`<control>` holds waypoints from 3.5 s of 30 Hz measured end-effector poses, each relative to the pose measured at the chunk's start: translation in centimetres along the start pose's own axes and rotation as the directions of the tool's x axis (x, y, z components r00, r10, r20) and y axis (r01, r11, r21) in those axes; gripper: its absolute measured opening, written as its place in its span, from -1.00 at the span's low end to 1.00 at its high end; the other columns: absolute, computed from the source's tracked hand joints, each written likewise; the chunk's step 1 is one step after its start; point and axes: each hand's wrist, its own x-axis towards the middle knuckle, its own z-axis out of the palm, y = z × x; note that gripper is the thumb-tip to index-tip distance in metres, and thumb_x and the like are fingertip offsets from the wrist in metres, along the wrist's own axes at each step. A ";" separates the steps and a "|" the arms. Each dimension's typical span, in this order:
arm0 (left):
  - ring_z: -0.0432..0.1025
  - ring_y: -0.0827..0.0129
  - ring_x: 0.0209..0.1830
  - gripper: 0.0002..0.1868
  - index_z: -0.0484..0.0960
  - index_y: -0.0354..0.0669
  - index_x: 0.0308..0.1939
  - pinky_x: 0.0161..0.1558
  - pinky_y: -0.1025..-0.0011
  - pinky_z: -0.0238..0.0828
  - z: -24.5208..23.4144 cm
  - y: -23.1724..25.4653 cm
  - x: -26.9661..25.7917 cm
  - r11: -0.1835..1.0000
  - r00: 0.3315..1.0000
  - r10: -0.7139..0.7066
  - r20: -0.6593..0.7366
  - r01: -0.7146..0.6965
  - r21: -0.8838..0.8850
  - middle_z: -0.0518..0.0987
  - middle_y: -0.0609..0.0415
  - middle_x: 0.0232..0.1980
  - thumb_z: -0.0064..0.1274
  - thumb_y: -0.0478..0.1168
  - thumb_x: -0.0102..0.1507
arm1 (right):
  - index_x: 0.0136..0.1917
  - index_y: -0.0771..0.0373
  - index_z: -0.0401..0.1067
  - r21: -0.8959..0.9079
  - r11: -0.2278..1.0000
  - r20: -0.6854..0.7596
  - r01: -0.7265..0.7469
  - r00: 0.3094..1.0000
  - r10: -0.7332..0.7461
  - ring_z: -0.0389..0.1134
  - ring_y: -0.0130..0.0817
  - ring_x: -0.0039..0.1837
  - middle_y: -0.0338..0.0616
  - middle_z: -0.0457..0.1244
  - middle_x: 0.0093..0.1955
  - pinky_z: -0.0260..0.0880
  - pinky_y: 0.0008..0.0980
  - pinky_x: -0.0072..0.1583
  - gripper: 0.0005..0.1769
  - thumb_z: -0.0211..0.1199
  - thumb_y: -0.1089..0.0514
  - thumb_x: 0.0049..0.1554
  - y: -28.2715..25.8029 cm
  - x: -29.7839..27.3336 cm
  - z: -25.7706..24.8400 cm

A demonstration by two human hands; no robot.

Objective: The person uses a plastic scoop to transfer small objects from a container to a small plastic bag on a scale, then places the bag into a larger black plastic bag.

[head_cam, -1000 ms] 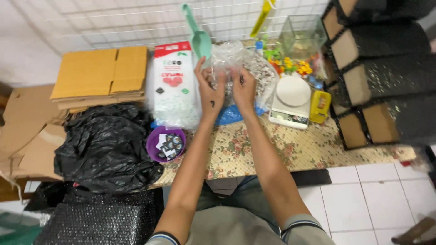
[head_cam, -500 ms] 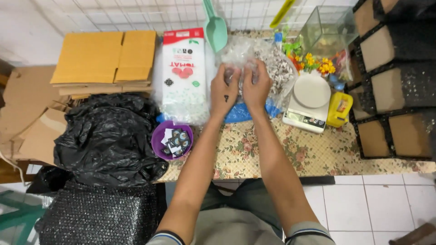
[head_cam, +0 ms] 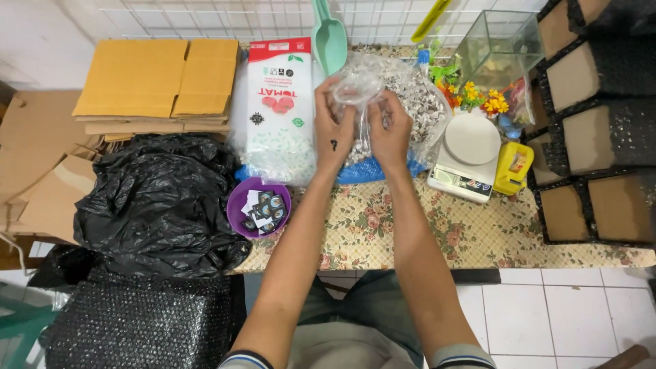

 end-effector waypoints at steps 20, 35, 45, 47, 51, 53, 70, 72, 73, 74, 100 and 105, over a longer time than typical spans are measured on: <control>0.39 0.28 0.14 -0.47 0.68 0.07 0.07 0.29 0.24 0.27 -0.9 -2.8 0.3 0.987 0.970 0.121 0.211 -0.140 0.074 0.48 0.12 -0.01 -0.17 -0.45 0.11 | 0.03 0.15 0.57 -0.026 1.000 0.204 -0.003 0.979 0.008 0.32 -0.50 -0.20 -0.15 0.40 -0.30 0.34 -0.38 -0.08 -0.91 0.30 0.14 0.32 -0.6 -0.1 -0.9; 0.46 0.36 0.05 -0.77 0.67 0.03 0.01 0.18 0.26 0.36 -0.9 0.1 -0.2 0.996 0.998 -0.055 0.037 0.052 0.077 0.63 0.09 -0.08 -0.11 -0.22 0.41 | -0.16 0.15 0.54 -0.033 0.999 0.138 0.015 0.990 -0.010 0.11 -0.60 -0.42 -0.24 0.23 -0.52 0.11 -0.55 -0.31 -0.67 0.17 0.04 0.42 -1.7 -0.1 -0.1; 0.36 0.51 -0.01 -0.89 0.64 0.01 -0.07 0.18 0.35 0.27 -0.6 -2.0 0.7 0.998 0.996 -0.055 -0.075 0.055 0.002 0.60 0.19 -0.12 0.04 -0.18 0.36 | -0.19 0.15 0.53 -0.106 0.989 0.055 0.106 0.993 -0.100 0.11 -0.52 -0.45 -0.23 0.16 -0.56 0.09 -0.53 -0.33 -0.77 0.25 0.17 0.34 -0.5 -0.1 0.0; 0.36 0.51 -0.03 -0.89 0.63 -0.01 -0.11 0.18 0.34 0.28 -0.5 -1.6 0.4 0.999 0.997 -0.051 -0.061 0.052 0.017 0.57 0.19 -0.15 0.07 -0.13 0.36 | -0.18 0.16 0.51 -0.134 0.984 -0.005 0.117 0.993 -0.119 0.11 -0.46 -0.46 -0.21 0.16 -0.56 0.09 -0.50 -0.33 -0.74 0.19 0.17 0.37 -0.1 -0.1 0.0; 0.31 0.45 0.00 -0.75 0.58 -0.07 -0.12 0.17 0.24 0.27 0.3 -1.9 -0.2 0.996 0.996 -0.086 0.012 0.086 -0.024 0.47 0.20 -0.17 0.00 0.01 0.42 | -0.16 0.18 0.46 -0.136 0.982 -0.089 0.129 0.986 -0.141 0.12 -0.43 -0.46 -0.17 0.16 -0.55 0.12 -0.46 -0.32 -0.71 0.10 0.15 0.41 0.4 -0.2 0.1; 0.33 0.50 -0.02 -0.79 0.59 -0.03 -0.11 0.16 0.30 0.28 0.1 -2.3 0.1 0.997 0.997 -0.072 0.018 0.072 -0.024 0.49 0.22 -0.18 0.01 -0.01 0.42 | -0.15 0.17 0.48 -0.109 0.990 -0.037 0.088 0.995 -0.092 0.12 -0.46 -0.44 -0.18 0.17 -0.54 0.11 -0.47 -0.31 -0.69 0.11 0.09 0.42 0.2 -0.1 -0.2; 0.31 0.69 -0.36 -0.75 0.66 0.06 -0.06 -0.17 0.57 0.39 -0.5 0.3 0.4 0.990 0.990 -0.092 0.107 0.103 -0.095 0.45 0.33 -0.40 -0.04 0.04 0.42 | -0.17 0.17 0.58 0.120 0.962 0.206 -0.247 0.954 0.219 0.18 -0.61 -0.23 -0.33 0.30 -0.36 0.27 -0.54 -0.12 -0.71 0.23 0.05 0.36 -2.9 0.4 -2.2; 0.32 0.69 -0.36 -0.80 0.61 0.01 0.05 -0.18 0.58 0.42 -0.5 0.0 0.5 0.991 0.994 -0.073 0.078 0.080 -0.103 0.40 0.32 -0.35 -0.07 -0.10 0.44 | -0.17 0.18 0.58 0.134 0.959 0.234 -0.248 0.949 0.213 0.19 -0.62 -0.22 -0.34 0.26 -0.37 0.27 -0.57 -0.12 -0.69 0.22 0.05 0.37 -5.0 0.1 -2.2; 0.32 0.69 -0.36 -0.80 0.61 0.01 0.05 -0.18 0.58 0.42 -0.6 -0.5 0.6 0.992 0.995 -0.069 0.077 0.077 -0.104 0.40 0.32 -0.35 -0.07 -0.10 0.44 | -0.17 0.18 0.58 0.134 0.960 0.234 -0.245 0.949 0.209 0.19 -0.62 -0.22 -0.34 0.26 -0.37 0.27 -0.57 -0.12 -0.69 0.22 0.05 0.37 -3.6 0.2 -2.1; 0.31 0.66 -0.36 -0.79 0.58 -0.01 0.06 -0.17 0.56 0.41 -0.7 -1.0 0.5 0.988 0.993 -0.099 0.069 0.106 -0.114 0.38 0.31 -0.35 -0.12 -0.10 0.45 | -0.16 0.19 0.59 0.123 0.962 0.251 -0.246 0.945 0.209 0.20 -0.62 -0.19 -0.35 0.27 -0.36 0.28 -0.57 -0.11 -0.72 0.26 0.06 0.35 -2.1 0.1 -2.3; 0.36 0.57 -0.13 -0.65 0.47 -0.17 0.19 -0.10 0.54 0.46 -0.4 -1.2 0.5 0.974 0.988 -0.063 -0.141 0.030 -0.223 0.42 0.14 0.00 -0.09 -0.01 0.47 | -0.13 0.25 0.56 0.160 0.948 0.202 -0.275 0.949 0.241 0.17 -0.55 -0.16 -0.26 0.26 -0.33 0.24 -0.49 -0.01 -0.78 0.24 0.13 0.33 -5.3 0.8 -4.9; 0.50 0.25 0.09 -0.56 0.52 0.01 0.03 0.07 0.38 0.52 0.0 -0.9 -0.3 0.999 0.996 -0.020 0.083 0.015 0.051 0.45 0.08 0.12 0.32 0.07 0.22 | -0.09 0.20 0.58 0.195 0.962 -0.084 -0.194 0.973 0.213 0.15 -0.60 -0.14 -0.37 0.23 -0.31 0.24 -0.54 0.04 -0.72 0.19 0.04 0.35 -4.4 0.6 -3.6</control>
